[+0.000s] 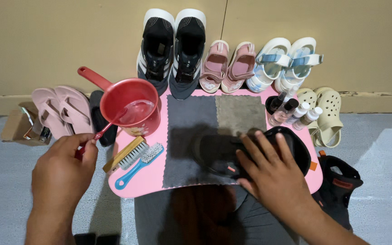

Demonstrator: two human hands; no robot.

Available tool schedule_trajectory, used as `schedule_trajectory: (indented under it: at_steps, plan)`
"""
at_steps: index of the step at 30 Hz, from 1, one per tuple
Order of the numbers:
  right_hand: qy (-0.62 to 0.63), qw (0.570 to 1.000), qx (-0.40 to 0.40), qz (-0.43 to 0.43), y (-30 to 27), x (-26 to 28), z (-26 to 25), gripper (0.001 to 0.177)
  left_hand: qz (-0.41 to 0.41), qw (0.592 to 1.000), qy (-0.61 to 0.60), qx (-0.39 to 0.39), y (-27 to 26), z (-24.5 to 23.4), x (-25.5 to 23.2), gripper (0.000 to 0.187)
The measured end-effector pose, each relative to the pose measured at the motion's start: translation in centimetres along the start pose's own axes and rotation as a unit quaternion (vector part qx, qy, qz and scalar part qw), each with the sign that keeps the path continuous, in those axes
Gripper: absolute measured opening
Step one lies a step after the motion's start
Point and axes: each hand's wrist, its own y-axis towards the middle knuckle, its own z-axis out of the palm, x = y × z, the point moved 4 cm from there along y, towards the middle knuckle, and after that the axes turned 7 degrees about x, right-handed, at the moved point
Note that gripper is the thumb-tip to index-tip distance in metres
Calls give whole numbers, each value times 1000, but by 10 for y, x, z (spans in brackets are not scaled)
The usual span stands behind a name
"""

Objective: The person cleans a black boot by applying a white cleaning paste with a toothbrush, scrubbing the sides and midsole, and then wiping the interior and exterior surfaces with a brown cloth.

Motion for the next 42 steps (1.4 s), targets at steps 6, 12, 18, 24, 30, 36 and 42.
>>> schedule_trajectory:
  at_steps: [6,12,18,24,30,36,42]
  plan:
    - [-19,999,27,26,12,-25,24,85,41,997,-51,-32,-4,7,-2,27]
    - [129,980,148,-13,41,-44,62,98,-45,976,-210,45,-26,7,-14,32]
    - [239,948,212,7,61,-27,73,75,-65,926,-353,113,-62,45,-19,25]
    - [146,980,134,-26,60,-5,84,46,-118,870,-448,168,-82,78,-27,27]
    - [169,984,4,-57,55,3,62,20,-85,865,-452,198,-76,72,-59,24]
    - [229,934,251,-106,65,-25,65,15,-74,870,-447,194,-75,62,-72,24]
    - [321,858,392,-78,75,-34,74,15,-64,898,-377,216,-81,73,-72,21]
